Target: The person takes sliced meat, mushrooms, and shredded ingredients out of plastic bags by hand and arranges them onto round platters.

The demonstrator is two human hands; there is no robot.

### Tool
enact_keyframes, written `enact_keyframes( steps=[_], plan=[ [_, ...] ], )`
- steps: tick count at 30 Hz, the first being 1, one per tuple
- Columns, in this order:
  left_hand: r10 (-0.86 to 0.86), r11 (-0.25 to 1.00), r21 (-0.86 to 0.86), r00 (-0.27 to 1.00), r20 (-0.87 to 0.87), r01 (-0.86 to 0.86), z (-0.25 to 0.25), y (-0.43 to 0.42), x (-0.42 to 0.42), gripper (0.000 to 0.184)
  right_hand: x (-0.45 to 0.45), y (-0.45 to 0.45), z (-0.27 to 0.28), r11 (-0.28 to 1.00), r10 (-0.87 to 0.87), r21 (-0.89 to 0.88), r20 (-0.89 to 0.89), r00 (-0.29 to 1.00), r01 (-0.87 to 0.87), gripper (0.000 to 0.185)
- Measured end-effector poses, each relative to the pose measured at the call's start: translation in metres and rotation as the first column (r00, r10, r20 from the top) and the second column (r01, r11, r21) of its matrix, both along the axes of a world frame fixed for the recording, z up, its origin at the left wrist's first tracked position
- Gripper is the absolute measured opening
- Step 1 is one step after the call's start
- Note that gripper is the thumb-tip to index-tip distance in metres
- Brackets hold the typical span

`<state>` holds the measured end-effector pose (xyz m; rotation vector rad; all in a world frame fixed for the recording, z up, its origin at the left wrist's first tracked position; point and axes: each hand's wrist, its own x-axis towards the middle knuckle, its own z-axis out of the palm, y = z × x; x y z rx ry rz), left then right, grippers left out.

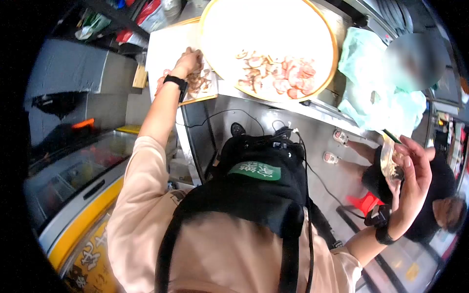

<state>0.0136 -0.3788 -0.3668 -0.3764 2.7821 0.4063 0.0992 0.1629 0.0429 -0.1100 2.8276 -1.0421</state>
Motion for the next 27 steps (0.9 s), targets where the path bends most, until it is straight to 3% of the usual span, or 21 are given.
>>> enact_keyframes(
  steps=[3, 5, 6, 8, 9, 10, 12, 13, 14, 16, 17, 19, 20, 21, 22, 23, 24, 25, 26, 27],
  plan=[
    [0.013, 1.0, -0.026, 0.999, 0.045, -0.012, -0.001, -0.002, 0.001, 0.042, 0.0, 0.021, -0.001, 0.999, -0.002, -0.044, 0.014, 1.0, 0.003, 0.035],
    [0.016, 0.999, 0.045, 0.998, 0.059, -0.019, 0.003, 0.001, 0.0, 0.038, -0.003, 0.036, -0.004, 0.997, -0.021, -0.075, 0.021, 1.0, 0.023, 0.035],
    [-0.055, 0.998, 0.02, 0.998, 0.038, 0.054, -0.026, -0.012, -0.005, 0.04, -0.004, 0.043, -0.006, 0.993, -0.072, -0.092, -0.005, 0.997, 0.072, 0.035],
    [-0.181, 0.983, -0.016, 0.983, -0.025, 0.181, -0.022, -0.018, 0.002, 0.036, -0.008, 0.067, -0.005, 0.99, -0.111, -0.092, -0.044, 0.993, 0.106, 0.033],
    [0.228, 0.883, 0.468, 0.909, -0.349, -0.041, -0.069, -0.045, 0.0, 0.021, -0.012, 0.077, 0.0, 0.987, -0.117, -0.114, -0.041, 0.992, 0.111, 0.032],
    [0.035, 0.996, 0.087, 0.97, -0.241, -0.014, -0.048, -0.055, 0.006, 0.021, -0.014, 0.09, 0.0, 0.978, -0.159, -0.142, -0.051, 0.986, 0.151, 0.031],
    [0.134, 0.961, 0.269, 0.954, -0.267, -0.06, 0.028, -0.049, 0.025, 0.012, -0.022, 0.116, 0.002, 0.979, -0.176, -0.119, -0.081, 0.981, 0.165, 0.029],
    [0.1, 0.954, 0.298, 0.908, -0.408, 0.029, 0.07, -0.036, 0.039, 0.017, -0.027, 0.124, 0.005, 0.975, -0.203, -0.098, -0.04, 0.978, 0.199, 0.027],
    [0.239, 0.839, 0.544, 0.899, -0.367, -0.001, 0.095, -0.027, 0.05, 0.025, -0.035, 0.129, 0.003, 0.962, -0.273, -0.034, -0.062, 0.96, 0.271, 0.025],
    [0.292, 0.634, 0.772, 0.914, -0.283, 0.037, 0.173, 0.032, 0.058, 0.032, -0.058, 0.171, -0.006, 0.975, -0.217, -0.04, 0.017, 0.976, 0.217, 0.023],
    [0.314, 0.526, 0.851, 0.926, -0.211, 0.016, 0.196, 0.06, 0.059, 0.032, -0.07, 0.179, -0.01, 0.975, -0.219, 0.04, 0.029, 0.975, 0.218, 0.022],
    [0.135, 0.548, 0.788, 0.9, -0.415, 0.281, 0.201, 0.097, 0.051, 0.036, -0.101, 0.214, -0.025, 0.984, -0.012, 0.179, 0.042, 0.999, 0.004, 0.018],
    [0.035, 0.654, 0.696, 0.908, -0.418, 0.296, 0.21, 0.115, 0.048, 0.038, -0.115, 0.216, -0.034, 0.99, -0.065, 0.129, 0.076, 0.995, 0.055, 0.016],
    [-0.043, 0.758, 0.593, 0.927, -0.373, 0.274, 0.215, 0.134, 0.044, 0.039, -0.137, 0.233, -0.045, 0.977, -0.011, 0.215, 0.122, 0.992, -0.016, 0.017],
    [-0.162, 0.815, 0.45, 0.889, -0.428, 0.365, 0.217, 0.147, 0.045, 0.038, -0.153, 0.243, -0.059, 0.991, -0.006, 0.133, 0.164, 0.986, -0.016, 0.019],
    [-0.283, 0.847, 0.292, 0.843, -0.458, 0.443, 0.217, 0.157, 0.044, 0.037, -0.167, 0.248, -0.069, 0.954, 0.087, 0.275, 0.12, 0.989, -0.118, 0.023],
    [-0.239, 0.863, 0.322, 0.877, -0.416, 0.388, 0.221, 0.165, 0.046, 0.035, -0.187, 0.263, -0.085, 0.919, 0.139, 0.353, 0.128, 0.982, -0.176, 0.024],
    [-0.244, 0.865, 0.313, 0.873, -0.421, 0.392, 0.223, 0.169, 0.049, 0.035, -0.212, 0.282, -0.111, 0.917, 0.082, 0.355, 0.274, 0.958, -0.18, 0.024],
    [-0.18, 0.874, 0.343, 0.886, -0.428, 0.343, 0.225, 0.171, 0.054, 0.035, -0.218, 0.282, -0.125, 0.899, 0.082, 0.406, 0.212, 0.974, -0.164, 0.018],
    [-0.112, 0.879, 0.377, 0.894, -0.434, 0.293, 0.225, 0.172, 0.06, 0.034, -0.227, 0.279, -0.135, 0.865, 0.073, 0.458, 0.29, 0.954, -0.206, 0.018]
  ],
)
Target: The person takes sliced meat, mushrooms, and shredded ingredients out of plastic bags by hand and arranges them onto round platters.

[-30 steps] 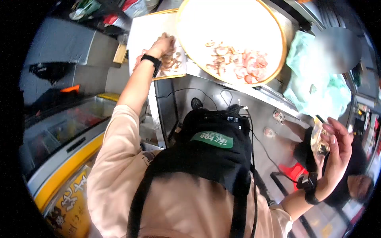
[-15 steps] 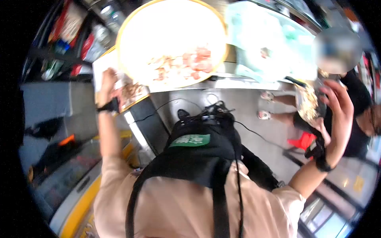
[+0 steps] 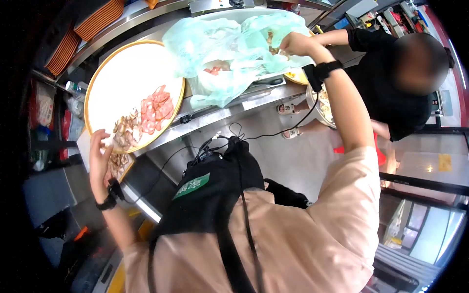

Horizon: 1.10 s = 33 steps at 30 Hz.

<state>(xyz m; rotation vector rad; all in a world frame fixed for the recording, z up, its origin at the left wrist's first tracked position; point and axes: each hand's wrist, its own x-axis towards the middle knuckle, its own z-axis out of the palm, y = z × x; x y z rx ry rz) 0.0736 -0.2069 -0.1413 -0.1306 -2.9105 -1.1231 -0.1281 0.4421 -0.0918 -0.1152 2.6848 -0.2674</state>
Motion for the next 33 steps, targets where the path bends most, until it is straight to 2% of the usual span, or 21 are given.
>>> enact_keyframes(
  steps=[2, 4, 5, 6, 8, 9, 10, 12, 14, 15, 16, 18, 19, 20, 21, 22, 24, 26, 27, 29, 33],
  plan=[
    [0.03, 1.0, -0.008, 0.999, -0.042, -0.03, 0.0, 0.004, 0.015, 0.033, -0.019, 0.013, -0.022, 0.968, 0.136, -0.225, 0.11, 0.985, -0.109, 0.018],
    [0.114, 0.97, 0.212, 0.993, 0.029, -0.118, 0.012, 0.026, 0.03, 0.032, -0.017, -0.008, -0.016, 0.959, 0.245, -0.143, -0.017, 0.969, -0.245, 0.02],
    [0.106, 0.926, 0.355, 0.991, 0.079, -0.127, 0.023, 0.047, 0.035, 0.032, -0.017, -0.012, -0.02, 0.977, 0.15, -0.146, -0.067, 0.986, -0.158, 0.022],
    [0.117, 0.927, 0.348, 0.99, 0.076, -0.137, 0.04, 0.074, 0.035, 0.032, -0.02, -0.016, -0.022, 0.974, 0.16, -0.153, -0.07, 0.985, -0.17, 0.022],
    [-0.103, 0.88, 0.464, 0.994, -0.028, 0.104, 0.079, 0.14, 0.027, 0.035, -0.034, -0.017, -0.022, 0.998, 0.063, -0.006, -0.029, 0.998, -0.064, 0.026],
    [-0.222, 0.919, 0.316, 0.972, -0.081, 0.237, 0.104, 0.174, 0.014, 0.037, -0.05, -0.006, -0.045, 0.996, 0.085, 0.018, -0.13, 0.988, -0.083, 0.027],
    [-0.348, 0.919, 0.156, 0.931, -0.106, 0.361, 0.126, 0.212, -0.006, 0.04, -0.058, -0.005, -0.047, 0.991, 0.132, -0.024, -0.082, 0.988, -0.134, 0.027],
    [-0.323, 0.929, 0.227, 0.94, 0.107, 0.293, 0.145, 0.285, -0.042, 0.052, -0.066, -0.008, -0.049, 0.968, 0.23, -0.097, -0.013, 0.973, -0.23, 0.027],
    [-0.369, 0.92, 0.205, 0.915, 0.161, 0.335, 0.132, 0.34, -0.106, 0.064, -0.067, -0.007, -0.05, 0.947, 0.296, -0.136, 0.007, 0.955, -0.293, 0.027],
    [-0.329, 0.935, 0.187, 0.934, 0.142, 0.301, 0.116, 0.37, -0.132, 0.08, -0.066, -0.004, -0.052, 0.937, 0.323, -0.146, 0.003, 0.946, -0.319, 0.027],
    [-0.267, 0.961, -0.007, 0.933, 0.24, 0.277, 0.112, 0.395, -0.16, 0.092, -0.063, -0.001, -0.052, 0.927, 0.346, -0.152, -0.004, 0.938, -0.342, 0.027],
    [-0.205, 0.954, -0.219, 0.979, 0.015, 0.203, 0.044, 0.426, -0.205, 0.088, -0.056, 0.004, -0.053, 0.912, 0.382, -0.155, -0.019, 0.924, -0.381, 0.027],
    [-0.199, 0.953, -0.231, 0.98, 0.013, 0.196, 0.048, 0.435, -0.21, 0.088, -0.052, 0.006, -0.054, 0.906, 0.395, -0.159, -0.022, 0.918, -0.393, 0.027],
    [-0.259, 0.915, -0.238, 0.926, 0.274, 0.326, 0.052, 0.442, -0.216, 0.075, -0.048, 0.006, -0.055, 0.9, 0.405, -0.163, -0.033, 0.914, -0.405, 0.027],
    [-0.291, 0.869, -0.211, 0.807, 0.514, 0.448, 0.056, 0.448, -0.22, 0.061, -0.045, 0.007, -0.055, 0.897, 0.409, -0.167, -0.042, 0.911, -0.41, 0.027],
    [-0.287, 0.867, -0.221, 0.809, 0.513, 0.447, 0.072, 0.447, -0.215, 0.061, -0.044, 0.007, -0.054, 0.894, 0.41, -0.174, -0.051, 0.91, -0.413, 0.027],
    [-0.237, 0.964, 0.026, 0.813, 0.532, 0.264, 0.101, 0.425, -0.191, 0.04, -0.048, 0.005, -0.054, 0.888, 0.413, -0.198, -0.056, 0.909, -0.416, 0.027],
    [-0.265, 0.957, 0.241, 0.818, 0.511, 0.16, 0.111, 0.404, -0.179, 0.024, -0.062, 0.001, -0.055, 0.884, 0.415, -0.213, -0.051, 0.909, -0.416, 0.026],
    [-0.262, 0.959, 0.231, 0.818, 0.512, 0.162, 0.114, 0.397, -0.173, 0.024, -0.069, -0.003, -0.055, 0.883, 0.417, -0.217, -0.044, 0.908, -0.416, 0.026],
    [-0.313, 0.926, 0.355, 0.79, 0.528, 0.13, 0.12, 0.385, -0.165, 0.021, -0.077, -0.01, -0.052, 0.878, 0.426, -0.225, -0.032, 0.904, -0.421, 0.026],
    [-0.385, 0.879, 0.456, 0.767, 0.514, 0.136, 0.11, 0.384, -0.158, 0.022, -0.07, -0.017, -0.05, 0.868, 0.455, -0.214, -0.021, 0.89, -0.448, 0.026]
  ],
)
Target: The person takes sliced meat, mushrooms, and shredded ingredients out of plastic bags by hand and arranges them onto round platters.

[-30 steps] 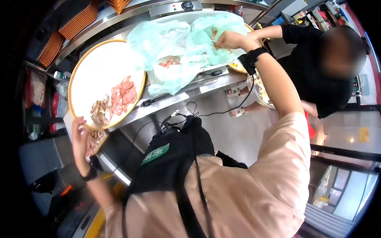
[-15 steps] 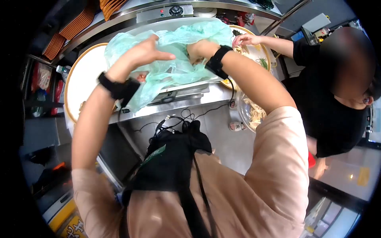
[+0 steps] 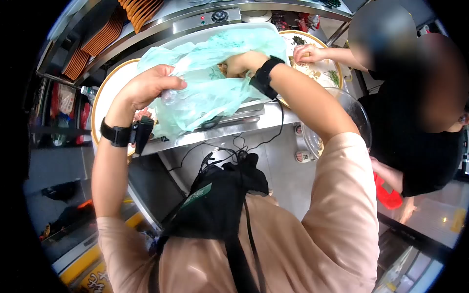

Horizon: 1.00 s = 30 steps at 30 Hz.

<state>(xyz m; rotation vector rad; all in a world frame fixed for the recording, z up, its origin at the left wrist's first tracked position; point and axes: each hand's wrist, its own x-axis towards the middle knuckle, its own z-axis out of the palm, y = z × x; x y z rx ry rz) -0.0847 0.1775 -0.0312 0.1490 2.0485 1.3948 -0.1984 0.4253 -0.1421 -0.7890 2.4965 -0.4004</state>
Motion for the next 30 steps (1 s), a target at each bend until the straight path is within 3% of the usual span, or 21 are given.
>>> enact_keyframes(
  steps=[3, 9, 13, 14, 18, 23, 24, 25, 27, 28, 30],
  plan=[
    [0.059, 0.995, 0.077, 0.997, 0.056, -0.064, -0.006, -0.003, -0.002, 0.023, 0.008, -0.008, 0.0, 1.0, 0.017, 0.02, 0.005, 1.0, -0.017, 0.026],
    [0.121, 0.986, 0.128, 0.987, -0.107, -0.107, -0.023, -0.014, -0.007, 0.02, 0.015, -0.022, -0.001, 0.997, 0.058, 0.047, 0.011, 0.998, -0.058, 0.026],
    [0.183, 0.982, -0.027, 0.975, -0.122, -0.188, -0.018, -0.012, 0.005, 0.025, 0.024, -0.024, -0.007, 0.991, 0.128, 0.038, -0.003, 0.992, -0.128, 0.026],
    [0.231, 0.963, 0.178, 0.96, -0.158, -0.202, -0.028, -0.021, 0.015, 0.026, 0.025, -0.029, -0.008, 0.985, 0.169, 0.023, 0.001, 0.986, -0.169, 0.026],
    [0.177, 0.984, 0.085, 0.782, -0.597, -0.158, -0.059, -0.016, -0.013, 0.023, 0.014, -0.017, -0.008, 0.982, 0.187, -0.021, 0.033, 0.982, -0.186, 0.026],
    [0.338, 0.889, 0.435, 0.849, -0.406, -0.145, -0.071, 0.004, -0.024, 0.031, -0.015, -0.02, -0.034, 0.974, 0.226, -0.009, 0.102, 0.969, -0.226, 0.026],
    [0.341, 0.918, 0.329, 0.862, -0.374, -0.22, -0.06, 0.004, -0.021, 0.038, -0.016, -0.016, -0.035, 0.973, 0.23, 0.004, 0.104, 0.968, -0.231, 0.026],
    [0.362, 0.914, 0.327, 0.849, -0.385, -0.241, -0.058, -0.002, -0.018, 0.038, -0.018, -0.015, -0.036, 0.972, 0.231, 0.013, 0.1, 0.968, -0.234, 0.026],
    [0.337, 0.865, 0.002, 0.576, -0.745, -0.502, -0.05, -0.009, -0.012, 0.043, -0.02, -0.011, -0.039, 0.967, 0.248, 0.033, 0.102, 0.963, -0.252, 0.026],
    [0.526, 0.71, 0.106, 0.424, -0.737, -0.697, -0.039, -0.021, 0.031, 0.044, -0.018, -0.013, -0.04, 0.964, 0.259, 0.037, 0.107, 0.96, -0.264, 0.026],
    [0.712, 0.507, 0.312, 0.187, -0.677, -0.803, -0.027, -0.057, 0.11, 0.036, -0.025, -0.006, -0.044, 0.96, 0.272, 0.039, 0.117, 0.955, -0.278, 0.026]
  ],
)
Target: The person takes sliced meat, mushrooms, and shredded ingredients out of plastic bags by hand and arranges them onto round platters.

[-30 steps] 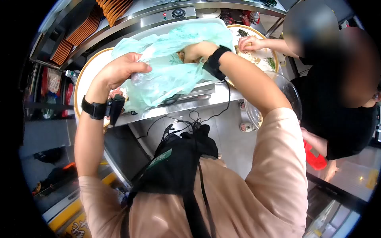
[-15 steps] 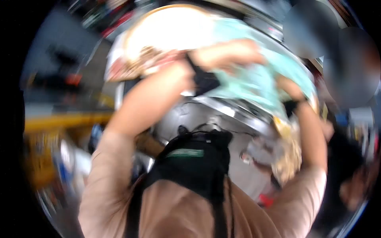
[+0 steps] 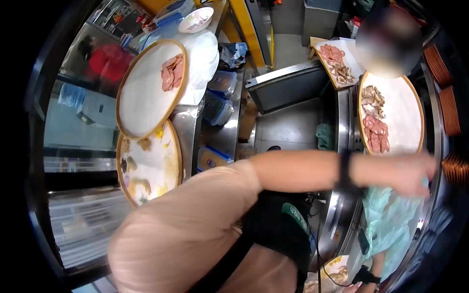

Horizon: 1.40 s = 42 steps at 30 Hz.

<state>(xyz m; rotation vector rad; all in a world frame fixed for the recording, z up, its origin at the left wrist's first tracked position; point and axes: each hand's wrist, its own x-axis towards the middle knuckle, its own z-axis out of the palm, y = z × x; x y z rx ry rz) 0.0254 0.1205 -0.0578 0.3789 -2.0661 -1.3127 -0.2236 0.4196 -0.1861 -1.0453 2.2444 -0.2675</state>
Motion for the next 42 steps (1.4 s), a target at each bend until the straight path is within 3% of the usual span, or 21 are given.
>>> enact_keyframes(
  steps=[2, 4, 5, 6, 8, 9, 11, 12, 15, 18, 29, 36, 42],
  plan=[
    [0.204, 0.947, 0.267, 0.976, -0.069, -0.179, 0.01, -0.033, 0.093, 0.024, -0.007, 0.005, -0.003, 1.0, 0.021, 0.003, 0.001, 1.0, -0.021, 0.026],
    [0.297, 0.937, 0.261, 0.924, -0.242, -0.233, -0.045, -0.072, 0.145, 0.008, -0.014, 0.0, -0.008, 0.998, 0.057, 0.002, 0.017, 0.998, -0.057, 0.026],
    [0.371, 0.844, 0.472, 0.913, -0.17, -0.255, -0.04, -0.067, 0.179, 0.011, -0.019, 0.004, -0.008, 0.997, 0.076, 0.0, 0.019, 0.997, -0.076, 0.026],
    [0.34, 0.801, 0.554, 0.934, -0.112, -0.225, -0.034, -0.06, 0.212, 0.014, -0.022, 0.002, -0.005, 0.994, 0.108, 0.004, 0.016, 0.994, -0.108, 0.026],
    [0.277, 0.791, 0.606, 0.934, -0.225, -0.088, -0.051, -0.047, 0.243, 0.018, -0.016, 0.001, 0.007, 0.984, 0.18, 0.019, -0.007, 0.984, -0.179, 0.026],
    [0.197, 0.816, 0.577, 0.957, -0.214, -0.039, -0.06, -0.045, 0.243, 0.017, -0.01, 0.009, 0.017, 0.976, 0.212, 0.059, -0.037, 0.977, -0.209, 0.026],
    [0.19, 0.795, 0.588, 0.982, -0.011, -0.147, -0.047, -0.033, 0.244, 0.018, -0.011, -0.006, 0.019, 0.955, 0.281, 0.116, -0.065, 0.957, -0.273, 0.026],
    [0.164, 0.843, 0.509, 0.985, 0.06, -0.172, -0.048, -0.027, 0.236, 0.018, -0.014, -0.002, 0.021, 0.952, 0.277, 0.154, -0.066, 0.959, -0.264, 0.026],
    [0.055, 0.859, 0.496, 0.987, 0.152, -0.124, -0.049, -0.024, 0.225, 0.016, -0.021, -0.014, 0.02, 0.951, 0.251, 0.196, -0.04, 0.967, -0.239, 0.026],
    [-0.054, 0.853, 0.52, 0.984, 0.169, -0.043, -0.046, -0.012, 0.219, 0.012, -0.027, -0.016, 0.021, 0.954, 0.231, 0.199, -0.015, 0.973, -0.224, 0.026],
    [-0.209, 0.824, 0.564, 0.957, 0.202, 0.061, -0.041, -0.003, 0.179, 0.011, -0.007, -0.019, 0.012, 0.933, 0.269, 0.238, 0.042, 0.962, -0.271, 0.026],
    [-0.216, 0.822, 0.566, 0.952, 0.216, 0.058, -0.043, -0.004, 0.169, 0.01, 0.004, -0.013, -0.003, 0.884, 0.336, 0.334, 0.034, 0.941, -0.328, 0.026],
    [-0.258, 0.839, 0.534, 0.941, 0.22, 0.105, -0.05, -0.006, 0.162, 0.011, -0.002, -0.021, 0.0, 0.893, 0.331, 0.307, 0.044, 0.942, -0.328, 0.026]
  ],
)
